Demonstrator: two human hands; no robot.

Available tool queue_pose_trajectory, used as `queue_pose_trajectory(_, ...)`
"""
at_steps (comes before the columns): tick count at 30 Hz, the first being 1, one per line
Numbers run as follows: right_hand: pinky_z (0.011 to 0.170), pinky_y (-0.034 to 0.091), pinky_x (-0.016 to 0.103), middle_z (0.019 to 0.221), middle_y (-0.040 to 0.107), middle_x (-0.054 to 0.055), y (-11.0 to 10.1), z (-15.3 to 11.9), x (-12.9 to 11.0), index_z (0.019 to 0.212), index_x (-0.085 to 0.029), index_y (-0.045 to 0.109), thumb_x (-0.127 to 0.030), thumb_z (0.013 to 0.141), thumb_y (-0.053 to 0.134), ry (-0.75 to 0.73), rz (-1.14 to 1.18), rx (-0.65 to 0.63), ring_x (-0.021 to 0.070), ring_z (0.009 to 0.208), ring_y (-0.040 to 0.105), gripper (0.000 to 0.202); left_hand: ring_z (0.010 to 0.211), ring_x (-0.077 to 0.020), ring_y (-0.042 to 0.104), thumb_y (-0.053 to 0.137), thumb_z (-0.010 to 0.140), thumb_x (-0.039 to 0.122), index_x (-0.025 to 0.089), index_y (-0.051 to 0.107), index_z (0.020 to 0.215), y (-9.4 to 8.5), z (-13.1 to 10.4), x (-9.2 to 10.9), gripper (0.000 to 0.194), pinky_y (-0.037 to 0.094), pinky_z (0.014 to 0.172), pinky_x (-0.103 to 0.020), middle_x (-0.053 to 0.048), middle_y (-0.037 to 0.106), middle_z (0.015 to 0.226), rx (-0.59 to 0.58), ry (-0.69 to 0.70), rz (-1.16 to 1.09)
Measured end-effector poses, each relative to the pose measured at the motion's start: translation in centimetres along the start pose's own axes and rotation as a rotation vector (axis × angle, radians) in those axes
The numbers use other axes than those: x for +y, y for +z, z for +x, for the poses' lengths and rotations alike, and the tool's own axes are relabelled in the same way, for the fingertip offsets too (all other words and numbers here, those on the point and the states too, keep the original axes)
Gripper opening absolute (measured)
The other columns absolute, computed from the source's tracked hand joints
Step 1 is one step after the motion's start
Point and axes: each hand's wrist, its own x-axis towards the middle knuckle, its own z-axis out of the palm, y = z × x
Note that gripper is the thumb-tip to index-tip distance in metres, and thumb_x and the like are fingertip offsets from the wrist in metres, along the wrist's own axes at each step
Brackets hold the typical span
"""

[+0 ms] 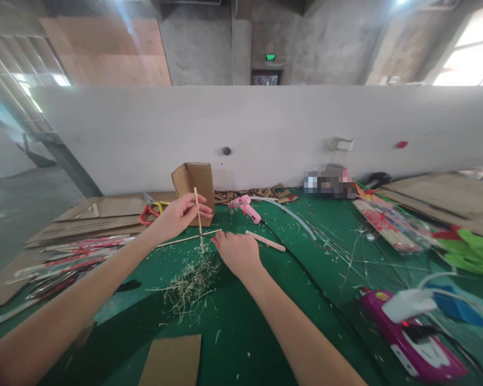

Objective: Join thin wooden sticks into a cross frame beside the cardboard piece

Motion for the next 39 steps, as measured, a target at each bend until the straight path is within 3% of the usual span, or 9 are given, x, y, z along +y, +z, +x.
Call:
queue_pose_trajectory(3,0.054,0.032,0.023,0.069,0.066,0.005,-0.1,0.0,0.1,0.093,-0.023,0.057,-0.041,0.094,0.015,0.032,-0.014,0.003,0.0164,0.060,0.061,0.046,0.084,-0.0169,0.065,0.037,0.087,0.024,0.017,0.043,0.103,0.0,0.0,0.0,0.019,0.051,0.076,-0.029,-0.010,0.064,0.094,-0.012,0.004,-0.022)
queue_pose_trajectory(7,0.055,0.034,0.023,0.066,0.065,0.005,0.2,-0.1,0.0,0.090,-0.023,0.057,-0.045,0.092,0.021,-0.040,-0.009,-0.092,0.0180,0.060,0.062,0.042,0.083,-0.0175,0.066,0.037,0.087,0.024,0.016,0.043,0.104,-0.2,0.1,-0.2,0.020,0.051,0.075,-0.030,-0.010,0.065,0.093,-0.004,-0.010,-0.027)
queue_pose_trajectory(12,0.055,0.033,0.022,0.073,0.066,0.006,0.3,0.1,0.0,0.094,-0.022,0.056,-0.042,0.093,0.015,0.018,0.003,-0.004,0.0170,0.064,0.062,0.045,0.084,-0.0178,0.065,0.036,0.088,0.024,0.016,0.043,0.104,-0.2,0.1,-0.4,0.019,0.051,0.077,-0.031,-0.011,0.064,0.094,-0.029,0.000,-0.065)
queue_pose_trajectory(17,0.053,0.031,0.023,0.068,0.065,0.005,0.8,0.1,0.1,0.089,-0.022,0.057,-0.044,0.092,0.021,-0.014,0.012,-0.101,0.0166,0.060,0.062,0.042,0.084,-0.0183,0.065,0.035,0.088,0.024,0.016,0.043,0.105,-0.3,0.1,-0.4,0.020,0.050,0.077,-0.032,-0.011,0.064,0.094,-0.014,0.003,-0.035)
queue_pose_trajectory(23,0.054,0.030,0.023,0.075,0.066,0.006,0.4,0.5,0.6,0.093,-0.022,0.056,-0.043,0.094,0.014,0.032,0.018,0.011,0.0162,0.065,0.062,0.046,0.083,-0.0178,0.065,0.036,0.088,0.023,0.016,0.044,0.104,-0.3,0.0,-0.2,0.020,0.050,0.078,-0.031,-0.011,0.064,0.093,-0.011,0.004,-0.057)
queue_pose_trajectory(28,0.055,0.032,0.023,0.072,0.066,0.005,0.8,0.4,0.7,0.090,-0.022,0.058,-0.043,0.093,0.022,-0.049,0.015,-0.081,0.0165,0.064,0.061,0.041,0.083,-0.0175,0.065,0.037,0.088,0.022,0.015,0.045,0.106,-0.3,0.1,-0.1,0.021,0.050,0.078,-0.031,-0.011,0.065,0.092,0.021,0.004,-0.046)
queue_pose_trajectory(33,0.055,0.029,0.023,0.072,0.065,0.005,0.4,0.3,0.6,0.088,-0.022,0.058,-0.042,0.093,0.019,-0.029,0.030,0.035,0.0159,0.064,0.060,0.044,0.083,-0.0168,0.065,0.038,0.088,0.022,0.015,0.045,0.104,-0.1,0.0,0.4,0.019,0.051,0.078,-0.031,-0.010,0.065,0.091,0.017,-0.016,-0.053)
queue_pose_trajectory(39,0.053,0.025,0.022,0.073,0.064,0.004,0.0,0.4,1.0,0.085,-0.022,0.058,-0.042,0.094,0.018,-0.030,0.059,0.073,0.0139,0.065,0.059,0.046,0.081,-0.0167,0.066,0.039,0.088,0.024,0.015,0.045,0.106,0.1,-0.2,0.7,0.020,0.052,0.077,-0.033,-0.009,0.065,0.089,-0.014,-0.024,-0.085)
